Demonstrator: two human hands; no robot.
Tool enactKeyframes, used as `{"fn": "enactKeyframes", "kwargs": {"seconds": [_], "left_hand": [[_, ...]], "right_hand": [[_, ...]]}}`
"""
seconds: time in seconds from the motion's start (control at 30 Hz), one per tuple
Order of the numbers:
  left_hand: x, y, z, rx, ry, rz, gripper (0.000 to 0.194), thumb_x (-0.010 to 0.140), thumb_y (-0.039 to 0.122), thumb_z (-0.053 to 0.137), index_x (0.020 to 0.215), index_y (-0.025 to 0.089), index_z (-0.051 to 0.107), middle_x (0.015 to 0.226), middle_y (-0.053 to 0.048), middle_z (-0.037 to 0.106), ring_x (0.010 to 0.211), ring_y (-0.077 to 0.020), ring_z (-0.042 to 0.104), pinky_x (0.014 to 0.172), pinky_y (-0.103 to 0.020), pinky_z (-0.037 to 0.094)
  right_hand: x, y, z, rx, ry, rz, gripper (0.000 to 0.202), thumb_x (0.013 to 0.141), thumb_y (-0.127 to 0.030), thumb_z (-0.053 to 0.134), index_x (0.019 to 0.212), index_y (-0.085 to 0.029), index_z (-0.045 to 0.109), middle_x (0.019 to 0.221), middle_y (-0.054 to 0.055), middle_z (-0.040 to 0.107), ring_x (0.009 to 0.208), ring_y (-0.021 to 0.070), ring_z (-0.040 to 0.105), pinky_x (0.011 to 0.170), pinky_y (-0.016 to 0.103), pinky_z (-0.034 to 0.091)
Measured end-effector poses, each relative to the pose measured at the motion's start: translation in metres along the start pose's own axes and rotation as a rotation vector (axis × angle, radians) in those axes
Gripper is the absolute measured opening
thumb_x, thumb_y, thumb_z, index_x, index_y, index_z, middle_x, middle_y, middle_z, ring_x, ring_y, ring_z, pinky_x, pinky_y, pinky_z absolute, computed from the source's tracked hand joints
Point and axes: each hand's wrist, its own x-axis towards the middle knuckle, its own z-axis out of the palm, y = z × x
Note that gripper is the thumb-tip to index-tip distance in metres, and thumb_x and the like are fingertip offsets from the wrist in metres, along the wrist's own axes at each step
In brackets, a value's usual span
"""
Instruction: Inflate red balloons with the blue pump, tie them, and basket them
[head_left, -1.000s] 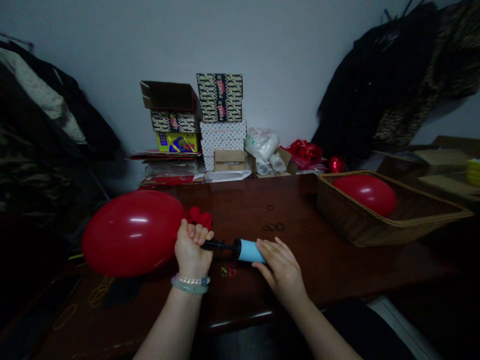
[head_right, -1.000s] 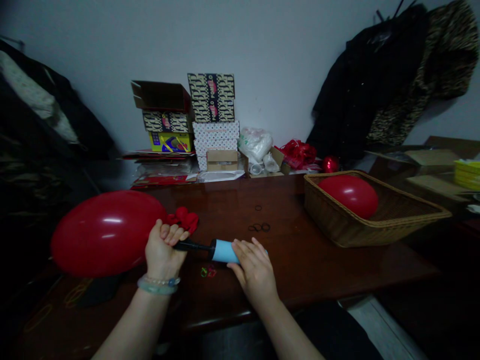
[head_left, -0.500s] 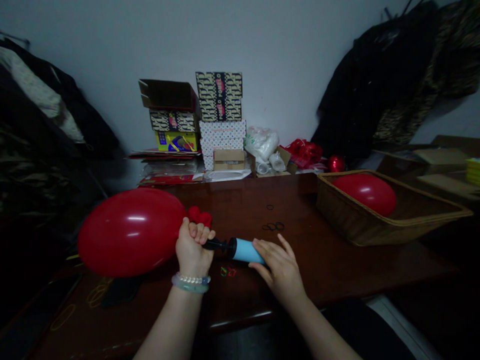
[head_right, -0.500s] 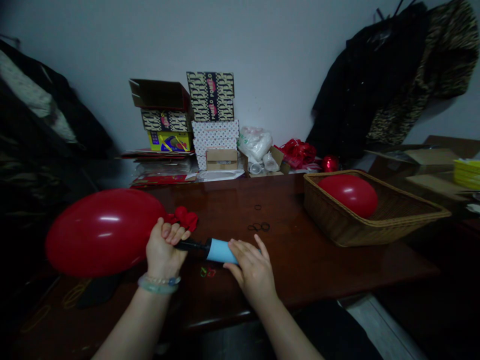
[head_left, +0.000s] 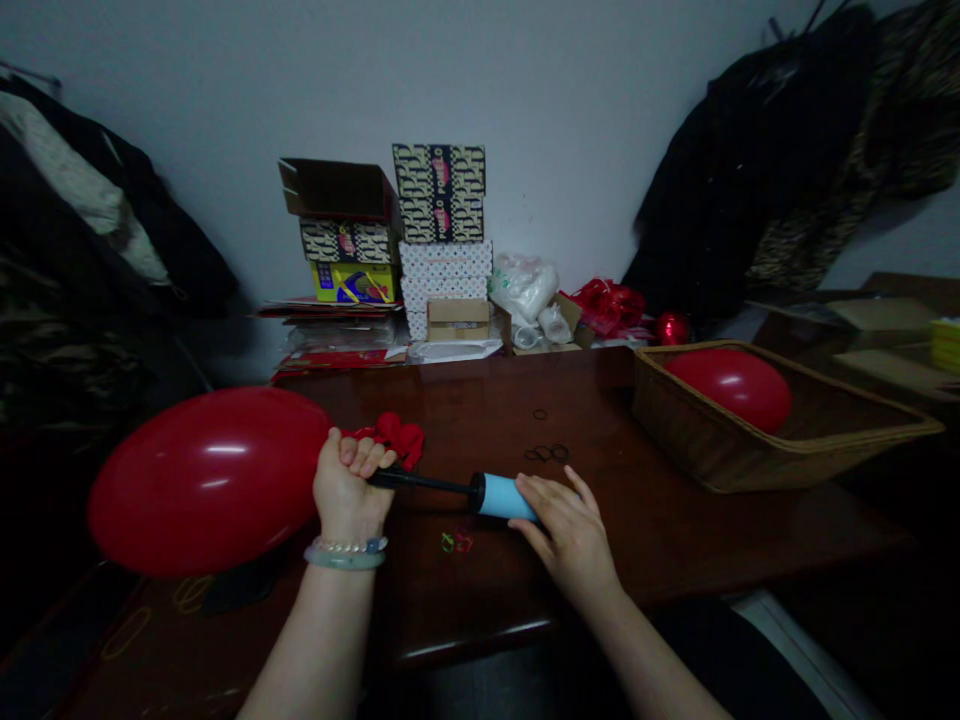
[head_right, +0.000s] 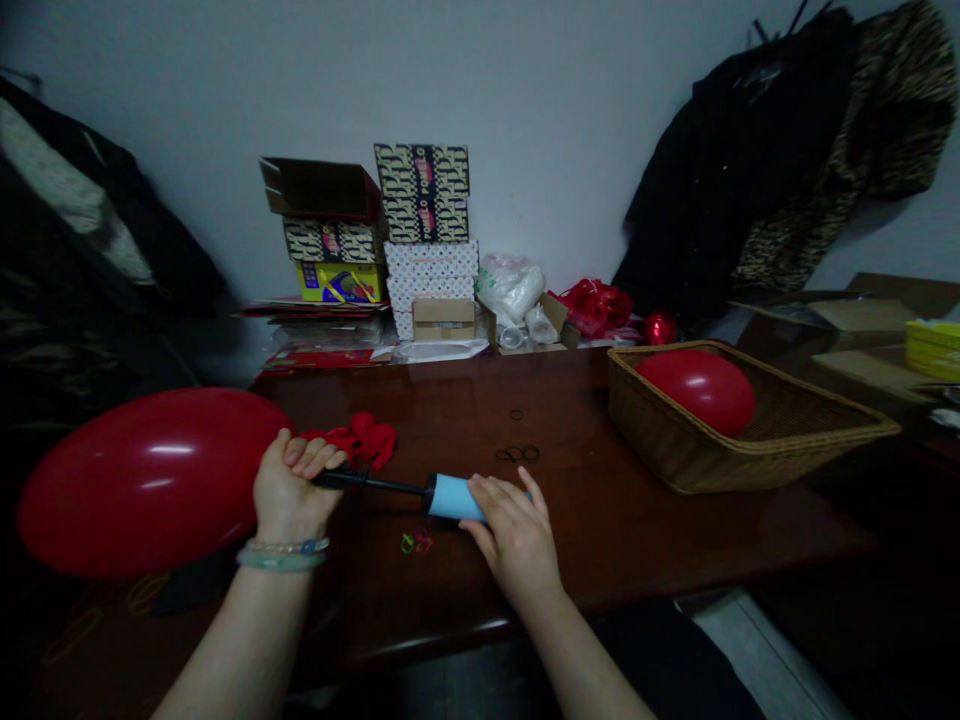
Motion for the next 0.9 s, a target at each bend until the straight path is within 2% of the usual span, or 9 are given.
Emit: {"fn": "enactKeyframes", "kwargs": {"seconds": [0.17, 0.53, 0.7, 0.9], "left_hand": [[-0.004, -0.010, 0.003, 0.003, -0.007, -0.006, 0.045, 0.093, 0.026, 0.046, 0.053, 0.019, 0.025, 0.039, 0.008, 0.024, 0.031, -0.0048, 0.025, 0.040, -0.021, 0.029], [-0.021, -0.059, 0.005, 0.090, -0.017, -0.067, 0.047, 0.091, 0.031, 0.052, 0.053, 0.019, 0.027, 0.041, 0.009, 0.024, 0.034, -0.0048, 0.023, 0.042, -0.021, 0.030], [-0.022, -0.058, 0.004, 0.092, -0.023, -0.040, 0.047, 0.090, 0.033, 0.053, 0.054, 0.019, 0.028, 0.042, 0.009, 0.025, 0.034, -0.0050, 0.025, 0.043, -0.021, 0.031], [-0.017, -0.043, 0.007, 0.071, -0.014, -0.017, 0.047, 0.091, 0.031, 0.051, 0.053, 0.019, 0.026, 0.040, 0.009, 0.024, 0.033, -0.0052, 0.023, 0.041, -0.021, 0.029]], "right_hand": [[0.000, -0.006, 0.001, 0.013, 0.021, 0.001, 0.046, 0.088, -0.027, 0.064, 0.133, -0.024, 0.053, 0.120, 0.006, 0.069, 0.106, 0.0232, 0.065, 0.109, 0.051, 0.037], [-0.004, -0.019, 0.009, 0.050, 0.006, 0.038, 0.044, 0.090, -0.027, 0.062, 0.133, -0.023, 0.053, 0.117, 0.008, 0.070, 0.103, 0.0238, 0.065, 0.106, 0.052, 0.040], [-0.001, -0.016, 0.005, 0.035, -0.034, 0.044, 0.043, 0.089, -0.028, 0.063, 0.131, -0.025, 0.055, 0.117, 0.006, 0.070, 0.105, 0.0238, 0.065, 0.107, 0.052, 0.039], [0.002, -0.011, 0.003, 0.061, -0.043, 0.028, 0.046, 0.090, -0.032, 0.062, 0.134, -0.026, 0.052, 0.120, 0.006, 0.069, 0.108, 0.0232, 0.064, 0.110, 0.052, 0.035]]}}
